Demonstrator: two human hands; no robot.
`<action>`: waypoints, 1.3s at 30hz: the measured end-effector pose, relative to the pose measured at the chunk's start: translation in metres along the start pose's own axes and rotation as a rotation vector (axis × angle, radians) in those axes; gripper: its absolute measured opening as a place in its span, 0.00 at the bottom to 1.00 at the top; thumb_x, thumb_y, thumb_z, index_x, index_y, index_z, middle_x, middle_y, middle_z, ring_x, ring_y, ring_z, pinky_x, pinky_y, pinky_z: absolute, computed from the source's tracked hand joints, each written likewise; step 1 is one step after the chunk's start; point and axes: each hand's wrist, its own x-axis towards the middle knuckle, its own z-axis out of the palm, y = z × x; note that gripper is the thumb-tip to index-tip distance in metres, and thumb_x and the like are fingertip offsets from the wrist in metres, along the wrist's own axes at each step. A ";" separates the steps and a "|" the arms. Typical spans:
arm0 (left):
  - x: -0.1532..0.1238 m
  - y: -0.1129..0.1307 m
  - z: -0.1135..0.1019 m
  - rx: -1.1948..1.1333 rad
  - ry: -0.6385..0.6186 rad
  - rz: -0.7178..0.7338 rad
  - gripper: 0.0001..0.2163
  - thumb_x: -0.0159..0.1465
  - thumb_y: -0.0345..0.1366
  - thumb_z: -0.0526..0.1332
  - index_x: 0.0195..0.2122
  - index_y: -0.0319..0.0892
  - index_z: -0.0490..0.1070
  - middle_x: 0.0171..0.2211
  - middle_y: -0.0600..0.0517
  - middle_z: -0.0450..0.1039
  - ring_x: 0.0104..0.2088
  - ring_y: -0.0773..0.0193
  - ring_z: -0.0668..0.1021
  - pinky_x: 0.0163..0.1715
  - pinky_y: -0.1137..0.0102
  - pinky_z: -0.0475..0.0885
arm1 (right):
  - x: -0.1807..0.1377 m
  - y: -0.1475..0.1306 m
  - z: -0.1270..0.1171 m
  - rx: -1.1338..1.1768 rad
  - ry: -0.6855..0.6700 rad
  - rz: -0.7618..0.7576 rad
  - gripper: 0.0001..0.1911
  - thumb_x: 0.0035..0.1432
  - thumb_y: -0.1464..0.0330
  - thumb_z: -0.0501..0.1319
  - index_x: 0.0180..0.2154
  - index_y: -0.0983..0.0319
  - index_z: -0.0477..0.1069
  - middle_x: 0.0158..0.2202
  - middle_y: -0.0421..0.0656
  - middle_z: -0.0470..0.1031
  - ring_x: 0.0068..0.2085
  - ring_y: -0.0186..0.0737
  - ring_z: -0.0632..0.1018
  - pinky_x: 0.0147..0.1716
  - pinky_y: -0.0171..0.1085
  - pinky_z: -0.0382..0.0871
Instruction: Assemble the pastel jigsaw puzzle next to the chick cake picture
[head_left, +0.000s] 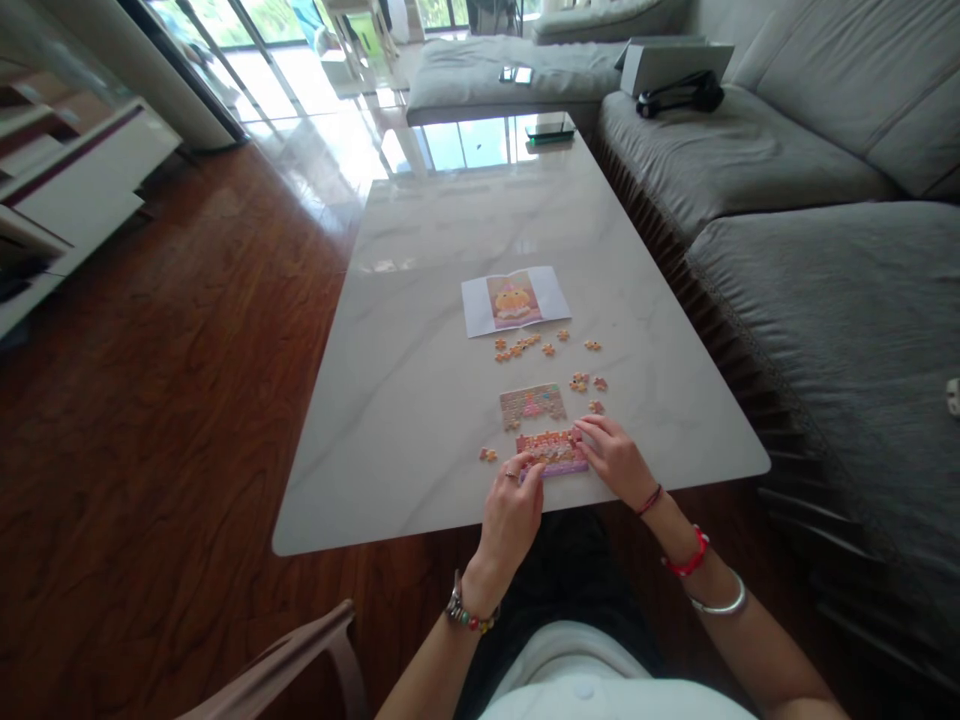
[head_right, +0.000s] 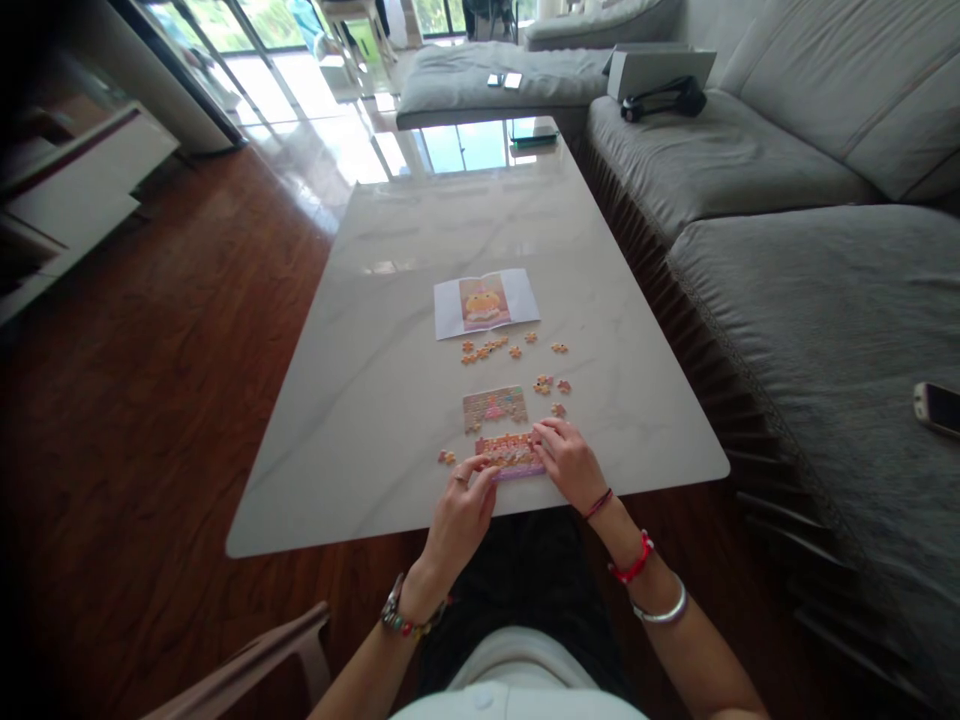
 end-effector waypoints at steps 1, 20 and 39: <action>0.000 0.001 0.001 0.011 -0.007 0.010 0.11 0.58 0.28 0.51 0.41 0.43 0.64 0.44 0.47 0.64 0.44 0.62 0.68 0.43 0.65 0.67 | 0.003 0.001 0.001 0.005 -0.021 0.000 0.15 0.53 0.70 0.53 0.45 0.61 0.64 0.41 0.46 0.67 0.44 0.42 0.68 0.44 0.42 0.65; -0.027 -0.002 0.003 0.105 0.047 -0.051 0.16 0.59 0.30 0.50 0.49 0.42 0.60 0.47 0.45 0.64 0.49 0.58 0.65 0.44 0.61 0.65 | -0.008 -0.022 -0.002 0.163 -0.101 -0.055 0.10 0.51 0.74 0.54 0.38 0.60 0.65 0.33 0.43 0.69 0.38 0.39 0.69 0.40 0.40 0.65; -0.025 -0.009 0.001 -0.018 0.070 -0.077 0.13 0.59 0.29 0.50 0.46 0.41 0.62 0.44 0.46 0.66 0.47 0.61 0.67 0.44 0.64 0.66 | 0.013 -0.056 0.036 0.182 -0.131 -0.072 0.03 0.50 0.68 0.58 0.27 0.60 0.64 0.29 0.41 0.71 0.35 0.38 0.70 0.37 0.37 0.61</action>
